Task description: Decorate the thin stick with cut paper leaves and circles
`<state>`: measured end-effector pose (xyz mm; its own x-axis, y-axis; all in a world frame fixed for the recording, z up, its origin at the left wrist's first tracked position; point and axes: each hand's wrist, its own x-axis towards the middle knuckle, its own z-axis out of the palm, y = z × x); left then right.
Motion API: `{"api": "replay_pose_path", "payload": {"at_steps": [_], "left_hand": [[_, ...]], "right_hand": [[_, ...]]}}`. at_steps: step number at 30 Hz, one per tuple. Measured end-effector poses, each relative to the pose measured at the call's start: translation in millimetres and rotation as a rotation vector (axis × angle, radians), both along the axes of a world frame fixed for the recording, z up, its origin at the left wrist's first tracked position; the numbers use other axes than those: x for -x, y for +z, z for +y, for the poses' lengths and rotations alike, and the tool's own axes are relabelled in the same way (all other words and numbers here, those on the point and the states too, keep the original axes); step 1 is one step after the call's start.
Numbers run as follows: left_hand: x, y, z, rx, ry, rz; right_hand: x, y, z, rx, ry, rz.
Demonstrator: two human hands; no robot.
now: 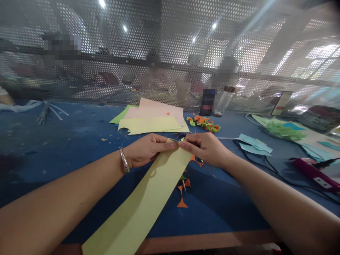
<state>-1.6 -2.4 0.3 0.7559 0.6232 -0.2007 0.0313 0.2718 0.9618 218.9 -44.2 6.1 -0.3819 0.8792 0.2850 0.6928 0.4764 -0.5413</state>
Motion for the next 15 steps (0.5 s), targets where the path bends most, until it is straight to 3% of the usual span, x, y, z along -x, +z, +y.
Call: {"api": "replay_pose_path", "payload": {"at_steps": [15], "left_hand": [[0.3, 3.3, -1.9, -0.012, 0.002, 0.048]], "right_hand": [[-0.6, -0.2, 0.0, -0.02, 0.025, -0.01]]}}
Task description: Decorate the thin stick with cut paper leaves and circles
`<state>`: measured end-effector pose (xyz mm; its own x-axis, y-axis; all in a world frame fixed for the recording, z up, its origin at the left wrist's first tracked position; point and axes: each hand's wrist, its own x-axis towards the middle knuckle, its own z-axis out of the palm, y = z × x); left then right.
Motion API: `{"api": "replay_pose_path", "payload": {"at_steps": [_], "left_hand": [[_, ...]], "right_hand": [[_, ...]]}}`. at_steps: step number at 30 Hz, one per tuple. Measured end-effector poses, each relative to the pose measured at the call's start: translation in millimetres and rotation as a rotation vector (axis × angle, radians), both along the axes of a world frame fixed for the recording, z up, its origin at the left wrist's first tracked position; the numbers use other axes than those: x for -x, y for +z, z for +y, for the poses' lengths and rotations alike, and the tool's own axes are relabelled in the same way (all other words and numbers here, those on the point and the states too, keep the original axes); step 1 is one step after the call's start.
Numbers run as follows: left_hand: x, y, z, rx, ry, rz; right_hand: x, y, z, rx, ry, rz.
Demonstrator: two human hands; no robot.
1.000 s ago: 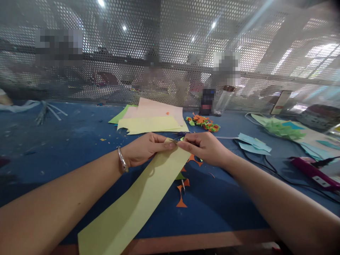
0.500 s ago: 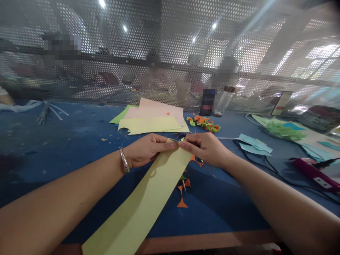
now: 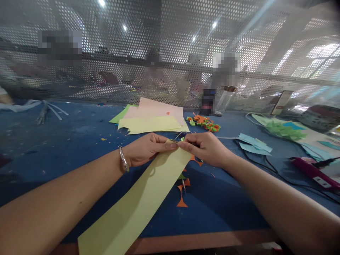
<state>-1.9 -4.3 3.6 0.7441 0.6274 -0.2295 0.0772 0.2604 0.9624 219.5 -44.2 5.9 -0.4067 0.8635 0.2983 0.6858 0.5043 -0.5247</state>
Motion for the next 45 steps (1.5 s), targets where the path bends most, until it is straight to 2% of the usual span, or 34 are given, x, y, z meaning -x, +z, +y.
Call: {"api": "replay_pose_path", "payload": {"at_steps": [24, 30, 34, 36, 38, 42, 45], "left_hand": [[1.3, -4.3, 1.0, 0.005, -0.053, 0.037], [9.7, 5.9, 9.4, -0.072, -0.026, 0.13], [26.9, 15.1, 33.0, -0.225, 0.127, 0.211], [37.9, 16.8, 46.5, -0.375, 0.269, 0.295], [48.9, 16.3, 58.3, -0.544, 0.34, 0.395], [63.1, 11.6, 74.3, -0.911, 0.349, 0.756], [59.5, 8.6, 74.4, -1.242, 0.326, 0.951]], "right_hand": [[3.0, -2.2, -1.2, -0.042, 0.021, -0.012], [0.8, -1.4, -0.3, -0.04, -0.046, 0.009], [-5.0, 0.1, 2.7, -0.077, -0.126, -0.021], [-7.5, -0.4, 4.4, -0.076, -0.155, -0.084], [-9.0, -1.8, 6.2, -0.069, -0.179, -0.19], [-11.0, -6.0, 9.4, -0.047, -0.213, -0.409], [-12.5, -8.6, 10.5, 0.0, -0.253, -0.51]]}}
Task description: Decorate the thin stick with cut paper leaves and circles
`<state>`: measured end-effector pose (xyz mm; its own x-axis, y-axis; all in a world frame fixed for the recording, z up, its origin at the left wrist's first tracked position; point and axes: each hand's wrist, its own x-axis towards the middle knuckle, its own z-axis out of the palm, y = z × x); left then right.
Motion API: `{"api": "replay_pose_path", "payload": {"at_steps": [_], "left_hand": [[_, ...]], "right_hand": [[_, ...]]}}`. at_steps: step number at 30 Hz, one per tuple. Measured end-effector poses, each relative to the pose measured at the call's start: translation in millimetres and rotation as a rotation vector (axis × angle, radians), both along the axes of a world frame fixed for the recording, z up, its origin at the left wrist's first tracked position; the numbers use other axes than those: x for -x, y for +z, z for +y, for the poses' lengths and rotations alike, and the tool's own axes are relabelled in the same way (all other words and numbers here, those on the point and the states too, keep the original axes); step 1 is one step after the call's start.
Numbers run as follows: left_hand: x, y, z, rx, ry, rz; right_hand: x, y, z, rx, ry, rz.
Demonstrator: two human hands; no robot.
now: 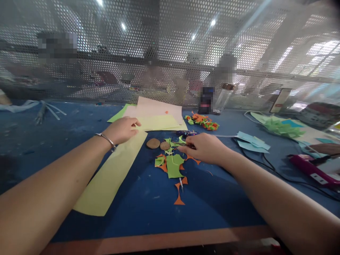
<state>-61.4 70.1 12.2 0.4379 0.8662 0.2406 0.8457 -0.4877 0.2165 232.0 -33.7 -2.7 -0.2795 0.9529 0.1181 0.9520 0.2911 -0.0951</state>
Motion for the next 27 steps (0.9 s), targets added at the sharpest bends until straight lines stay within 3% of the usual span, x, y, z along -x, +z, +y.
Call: {"api": "replay_pose_path", "payload": {"at_steps": [2, 4, 7, 9, 13, 22, 24, 27], "left_hand": [[-11.3, -0.8, -10.6, -0.215, -0.06, 0.068], [-28.4, -1.3, -30.8, -0.304, -0.176, 0.048], [-56.4, -3.5, -69.7, -0.202, -0.448, 0.037], [-70.4, -6.4, -90.9, -0.123, -0.54, 0.057], [-80.6, -12.2, -105.4, -0.076, -0.563, 0.123], [-81.9, -21.5, -93.1, -0.081, -0.578, 0.216], [-80.1, -22.0, -90.2, -0.078, -0.591, 0.148], [-75.1, -19.7, -83.7, 0.029, -0.523, -0.144]], "right_hand": [[0.0, -0.3, -0.5, 0.012, -0.039, -0.062], [1.4, 0.8, -1.8, 0.034, -0.071, -0.132], [5.0, 3.7, -4.5, 0.103, -0.107, -0.211], [7.1, 5.6, -6.2, 0.122, -0.119, -0.232], [9.5, 6.7, -8.2, 0.112, -0.129, -0.243], [13.8, 2.9, -12.6, 0.078, -0.132, -0.235], [14.9, 3.4, -13.6, 0.087, -0.14, -0.236], [15.8, 5.0, -14.7, 0.102, -0.148, -0.235]]}}
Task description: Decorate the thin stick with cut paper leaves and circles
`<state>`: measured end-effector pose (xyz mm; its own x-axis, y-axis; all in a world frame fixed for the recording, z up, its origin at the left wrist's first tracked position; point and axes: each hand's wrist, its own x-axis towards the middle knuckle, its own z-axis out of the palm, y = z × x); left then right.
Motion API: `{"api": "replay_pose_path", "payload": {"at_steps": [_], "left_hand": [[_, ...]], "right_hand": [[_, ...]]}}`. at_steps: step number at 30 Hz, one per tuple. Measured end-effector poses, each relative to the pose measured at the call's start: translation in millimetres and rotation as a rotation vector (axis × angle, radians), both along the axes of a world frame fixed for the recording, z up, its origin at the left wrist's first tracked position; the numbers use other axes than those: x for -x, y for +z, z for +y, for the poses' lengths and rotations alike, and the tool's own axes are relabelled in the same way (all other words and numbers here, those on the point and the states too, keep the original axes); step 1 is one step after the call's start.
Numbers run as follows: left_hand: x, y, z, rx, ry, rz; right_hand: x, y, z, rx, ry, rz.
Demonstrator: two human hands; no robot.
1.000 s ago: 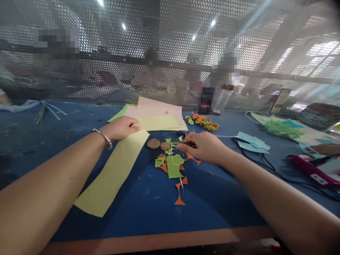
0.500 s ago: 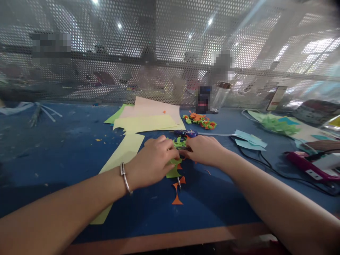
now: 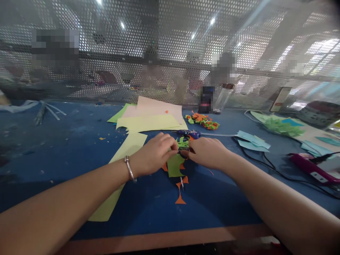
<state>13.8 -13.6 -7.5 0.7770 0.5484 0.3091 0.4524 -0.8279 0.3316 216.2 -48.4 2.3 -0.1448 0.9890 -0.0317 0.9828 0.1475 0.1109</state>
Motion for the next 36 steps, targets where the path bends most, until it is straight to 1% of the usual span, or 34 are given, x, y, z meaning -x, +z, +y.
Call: {"api": "replay_pose_path", "payload": {"at_steps": [2, 4, 5, 7, 9, 12, 13, 15, 18, 21, 25, 30, 32, 36], "left_hand": [[2.7, 2.3, 4.6, 0.2, 0.065, -0.191], [3.5, 3.6, 7.8, 0.386, 0.094, -0.353], [3.2, 3.6, 8.8, 0.458, 0.099, -0.418], [1.9, 2.6, 9.2, 0.55, 0.103, -0.509], [0.6, 0.9, 8.3, 0.56, 0.104, -0.552], [-0.2, -1.8, 6.3, 0.453, 0.09, -0.537], [-0.3, -2.5, 5.7, 0.421, 0.09, -0.522], [-0.7, -3.5, 4.9, 0.402, 0.097, -0.504], [-2.0, -3.8, 4.2, 0.469, 0.102, -0.534], [-3.3, -2.1, 2.7, 0.542, 0.097, -0.583], [-4.0, 1.4, -0.3, 0.609, 0.111, -0.587], [-5.3, 0.6, -0.7, 0.835, 0.164, -0.64], [-5.3, -1.0, 0.0, 0.9, 0.166, -0.652], [-4.0, -2.4, 0.5, 0.912, 0.149, -0.636]], "right_hand": [[0.0, 1.3, -1.2, 0.005, 0.006, -0.002], [-0.4, 2.4, -3.1, 0.002, 0.019, -0.01], [-0.7, 2.9, -4.4, -0.003, 0.025, -0.015], [-1.0, 3.7, -7.1, -0.011, 0.037, -0.028], [-0.6, 4.7, -9.4, -0.029, 0.049, -0.044], [1.7, 7.5, -11.2, -0.102, 0.06, -0.033], [2.9, 8.8, -11.6, -0.144, 0.064, 0.007], [5.3, 11.1, -12.5, -0.227, 0.094, 0.151], [8.3, 11.8, -14.1, -0.309, 0.179, 0.395], [10.2, 8.8, -14.5, -0.356, 0.231, 0.511], [10.9, 5.2, -13.3, -0.372, 0.286, 0.571], [10.7, 3.0, -11.1, -0.376, 0.336, 0.639], [10.5, 1.4, -10.1, -0.391, 0.366, 0.642], [9.7, -1.5, -8.8, -0.425, 0.45, 0.671]]}}
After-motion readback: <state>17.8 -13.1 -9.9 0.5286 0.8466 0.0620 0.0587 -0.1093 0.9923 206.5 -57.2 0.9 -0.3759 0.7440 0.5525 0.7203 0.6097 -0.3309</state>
